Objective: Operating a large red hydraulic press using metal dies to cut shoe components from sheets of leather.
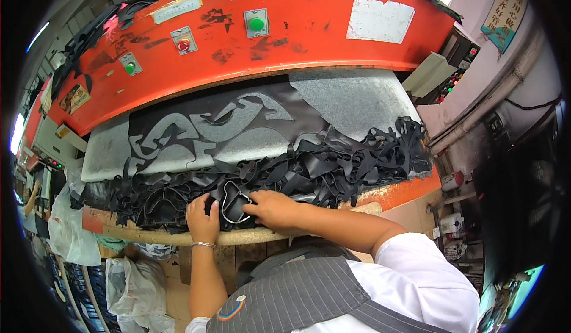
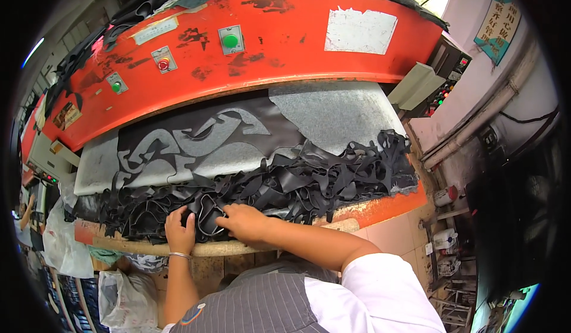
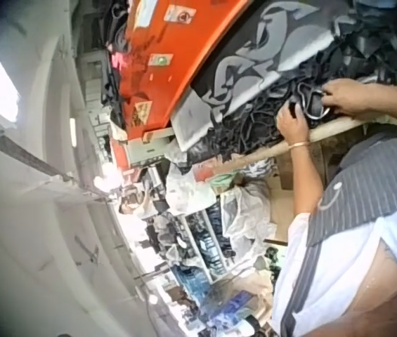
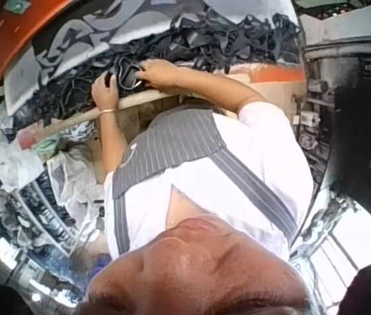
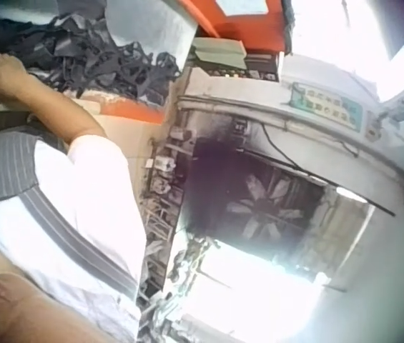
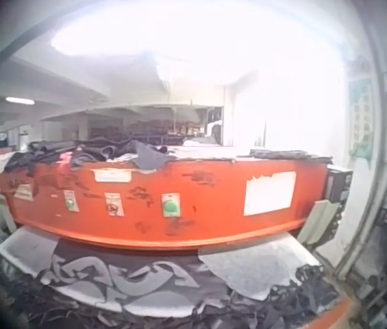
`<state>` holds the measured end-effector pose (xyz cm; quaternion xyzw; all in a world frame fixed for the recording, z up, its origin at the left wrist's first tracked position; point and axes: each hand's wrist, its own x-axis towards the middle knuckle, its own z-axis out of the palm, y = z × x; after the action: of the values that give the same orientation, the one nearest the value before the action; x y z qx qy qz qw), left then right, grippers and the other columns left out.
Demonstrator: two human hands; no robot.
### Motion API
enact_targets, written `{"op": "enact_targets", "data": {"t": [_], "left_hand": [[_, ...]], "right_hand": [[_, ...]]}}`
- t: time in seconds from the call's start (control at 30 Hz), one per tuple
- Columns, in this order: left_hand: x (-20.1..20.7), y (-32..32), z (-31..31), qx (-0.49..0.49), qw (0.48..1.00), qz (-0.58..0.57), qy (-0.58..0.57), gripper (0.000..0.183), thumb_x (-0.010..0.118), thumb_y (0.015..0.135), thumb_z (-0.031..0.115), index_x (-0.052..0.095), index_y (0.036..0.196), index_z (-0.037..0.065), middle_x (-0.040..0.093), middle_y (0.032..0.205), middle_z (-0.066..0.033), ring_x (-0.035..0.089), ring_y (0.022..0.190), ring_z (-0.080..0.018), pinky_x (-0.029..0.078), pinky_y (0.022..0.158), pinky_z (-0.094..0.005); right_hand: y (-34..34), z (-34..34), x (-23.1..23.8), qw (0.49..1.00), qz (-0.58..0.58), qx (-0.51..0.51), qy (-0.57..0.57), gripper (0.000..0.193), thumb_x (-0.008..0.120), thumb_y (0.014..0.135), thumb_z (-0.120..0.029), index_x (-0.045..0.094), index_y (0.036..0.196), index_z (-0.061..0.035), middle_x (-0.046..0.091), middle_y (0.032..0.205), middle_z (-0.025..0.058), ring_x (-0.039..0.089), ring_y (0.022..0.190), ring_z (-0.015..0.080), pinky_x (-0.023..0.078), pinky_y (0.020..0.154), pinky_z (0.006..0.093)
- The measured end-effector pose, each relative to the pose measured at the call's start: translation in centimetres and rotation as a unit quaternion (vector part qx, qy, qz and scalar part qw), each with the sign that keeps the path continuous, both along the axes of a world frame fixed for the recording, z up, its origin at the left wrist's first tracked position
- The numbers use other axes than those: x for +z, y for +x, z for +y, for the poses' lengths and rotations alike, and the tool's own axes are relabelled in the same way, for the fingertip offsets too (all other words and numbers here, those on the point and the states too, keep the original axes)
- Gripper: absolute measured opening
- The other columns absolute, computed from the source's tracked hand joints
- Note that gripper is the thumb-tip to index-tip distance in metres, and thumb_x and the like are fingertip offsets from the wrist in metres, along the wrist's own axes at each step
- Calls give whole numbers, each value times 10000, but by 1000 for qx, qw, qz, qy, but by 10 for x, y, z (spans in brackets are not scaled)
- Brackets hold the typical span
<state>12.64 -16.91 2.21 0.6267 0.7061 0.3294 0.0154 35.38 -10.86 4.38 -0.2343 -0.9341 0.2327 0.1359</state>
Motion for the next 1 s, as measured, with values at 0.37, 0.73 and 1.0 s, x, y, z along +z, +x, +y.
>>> {"op": "enact_targets", "data": {"t": [0.37,0.73,1.0], "left_hand": [[7,6,-19,1,991,-129,-28,266,566,921,223,630,1065,8,653,940,-116,579,917,-288,417,875,-392],[15,19,-21,-97,989,-98,-44,196,647,833,198,660,956,46,654,863,-73,584,858,-263,369,884,-406],[19,13,-21,-215,965,-132,-66,200,680,793,194,669,933,53,669,871,-60,594,874,-236,341,892,-385]], "right_hand": [[1,22,26,978,-46,-1,-205,447,770,745,-278,591,1055,-11,438,1356,256,604,992,362,503,867,405],[95,138,54,822,27,-525,-218,432,734,719,-331,640,871,62,657,857,204,671,816,303,514,720,392],[77,172,20,754,-156,-637,-43,615,680,799,-450,593,1116,70,503,1204,313,602,1019,454,494,908,455]]}}
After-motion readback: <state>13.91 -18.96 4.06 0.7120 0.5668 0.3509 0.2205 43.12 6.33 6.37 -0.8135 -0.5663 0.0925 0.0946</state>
